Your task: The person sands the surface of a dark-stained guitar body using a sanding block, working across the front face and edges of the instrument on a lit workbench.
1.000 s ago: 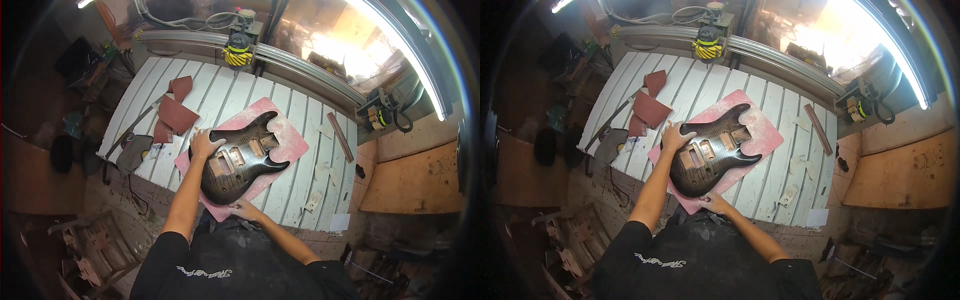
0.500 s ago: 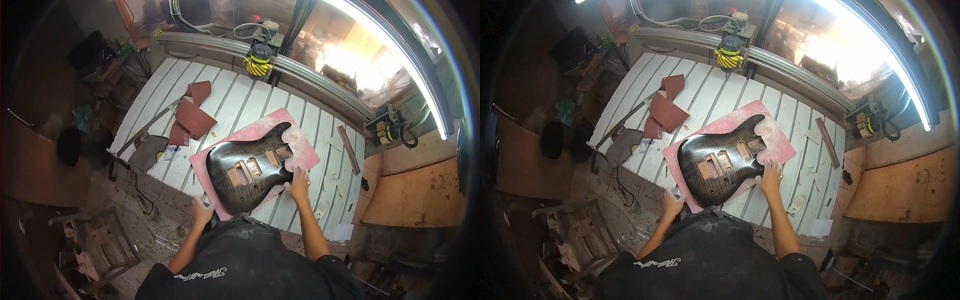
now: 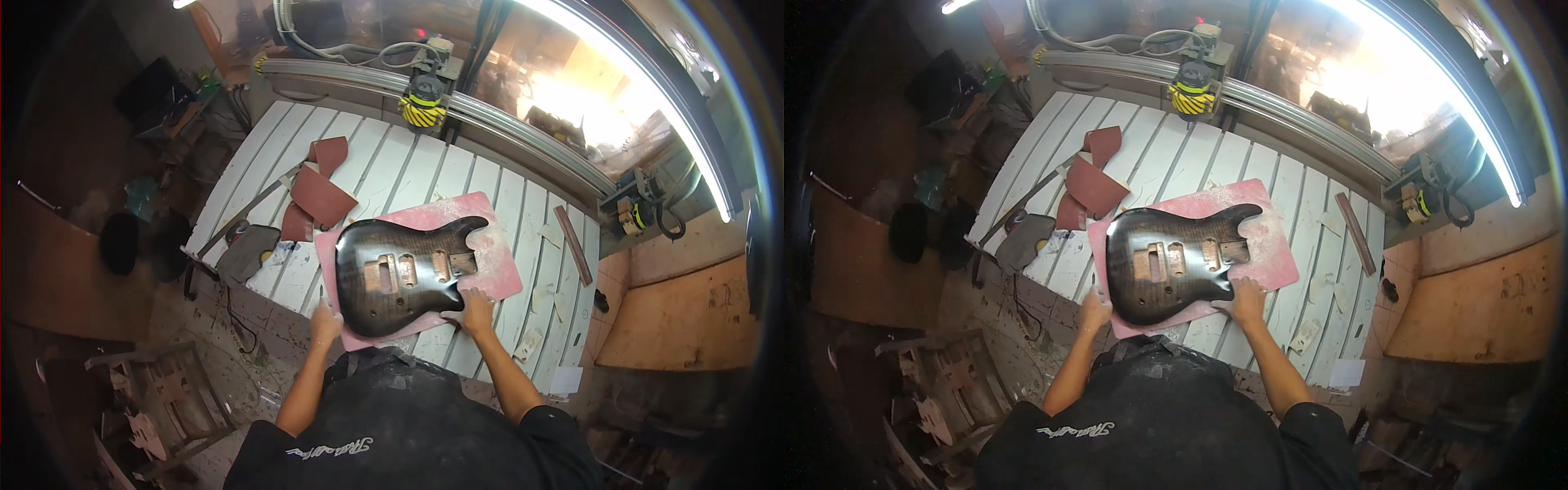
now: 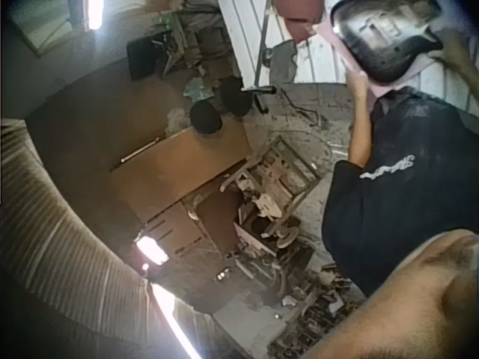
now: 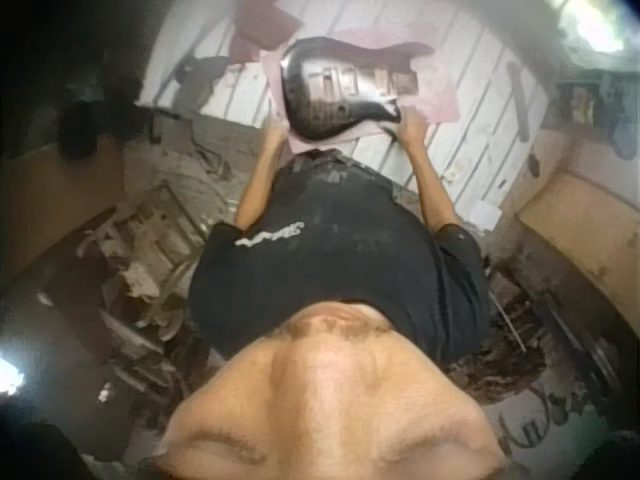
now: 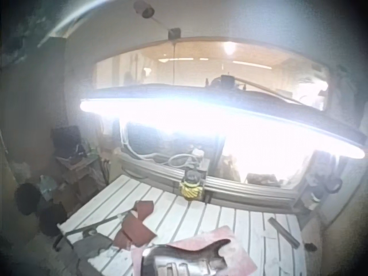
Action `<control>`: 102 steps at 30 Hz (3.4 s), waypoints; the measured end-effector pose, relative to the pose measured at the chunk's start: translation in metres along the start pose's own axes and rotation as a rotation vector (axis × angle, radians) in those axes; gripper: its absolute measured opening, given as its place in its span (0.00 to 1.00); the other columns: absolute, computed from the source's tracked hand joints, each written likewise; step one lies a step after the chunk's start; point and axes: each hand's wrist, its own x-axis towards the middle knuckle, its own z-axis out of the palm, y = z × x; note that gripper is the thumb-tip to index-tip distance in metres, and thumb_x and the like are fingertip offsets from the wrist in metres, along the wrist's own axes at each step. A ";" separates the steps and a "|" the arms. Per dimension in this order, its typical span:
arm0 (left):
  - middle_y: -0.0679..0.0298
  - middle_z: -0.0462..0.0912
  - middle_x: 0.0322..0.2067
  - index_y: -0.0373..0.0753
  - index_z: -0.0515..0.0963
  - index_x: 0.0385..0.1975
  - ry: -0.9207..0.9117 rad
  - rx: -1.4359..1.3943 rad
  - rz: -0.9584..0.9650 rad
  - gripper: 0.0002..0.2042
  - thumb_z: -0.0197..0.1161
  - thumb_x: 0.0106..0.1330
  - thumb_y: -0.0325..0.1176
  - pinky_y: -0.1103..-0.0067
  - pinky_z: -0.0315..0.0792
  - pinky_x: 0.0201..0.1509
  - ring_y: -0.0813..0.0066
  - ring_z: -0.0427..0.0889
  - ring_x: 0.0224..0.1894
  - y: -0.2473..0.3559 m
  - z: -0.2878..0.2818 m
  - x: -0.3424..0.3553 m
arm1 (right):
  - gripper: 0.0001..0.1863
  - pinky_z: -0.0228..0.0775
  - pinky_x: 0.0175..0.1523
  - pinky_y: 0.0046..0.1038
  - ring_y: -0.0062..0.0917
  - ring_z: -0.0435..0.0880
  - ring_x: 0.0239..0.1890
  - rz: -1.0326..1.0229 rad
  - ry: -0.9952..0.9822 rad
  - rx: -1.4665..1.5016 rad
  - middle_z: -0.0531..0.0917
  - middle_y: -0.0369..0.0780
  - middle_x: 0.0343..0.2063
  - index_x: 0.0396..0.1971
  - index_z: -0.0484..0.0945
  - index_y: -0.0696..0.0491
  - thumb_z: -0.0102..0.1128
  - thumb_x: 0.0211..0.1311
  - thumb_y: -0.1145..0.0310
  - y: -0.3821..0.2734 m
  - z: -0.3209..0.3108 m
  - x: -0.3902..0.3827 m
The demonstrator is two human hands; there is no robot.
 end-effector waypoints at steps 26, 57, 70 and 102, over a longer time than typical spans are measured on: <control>0.42 0.74 0.66 0.26 0.70 0.67 0.308 -0.809 -0.038 0.34 0.64 0.73 0.51 0.60 0.66 0.72 0.51 0.74 0.67 0.078 -0.032 0.163 | 0.42 0.58 0.74 0.52 0.54 0.67 0.70 0.384 0.367 0.130 0.73 0.56 0.65 0.67 0.71 0.58 0.78 0.55 0.56 0.021 -0.023 -0.004; 0.58 0.75 0.65 0.38 0.55 0.75 -0.077 -1.288 -0.146 0.33 0.65 0.76 0.35 0.64 0.78 0.63 0.64 0.79 0.61 0.061 -0.103 0.035 | 0.05 0.78 0.49 0.25 0.18 0.85 0.41 0.012 -0.122 1.262 0.85 0.36 0.37 0.41 0.78 0.57 0.59 0.77 0.71 -0.229 -0.018 -0.006; 0.65 0.77 0.58 0.47 0.60 0.71 -0.481 -1.440 -0.021 0.30 0.68 0.75 0.36 0.63 0.79 0.60 0.69 0.80 0.58 0.105 -0.096 -0.011 | 0.12 0.82 0.44 0.28 0.20 0.89 0.38 0.412 0.020 1.861 0.87 0.35 0.46 0.57 0.75 0.49 0.46 0.84 0.64 -0.228 -0.038 0.016; 0.50 0.83 0.57 0.38 0.81 0.58 0.156 -0.402 0.640 0.18 0.68 0.70 0.34 0.65 0.70 0.69 0.56 0.80 0.61 0.073 -0.144 0.050 | 0.09 0.78 0.55 0.26 0.19 0.84 0.46 0.072 -0.300 1.646 0.84 0.38 0.44 0.53 0.74 0.60 0.51 0.82 0.71 -0.185 -0.015 -0.023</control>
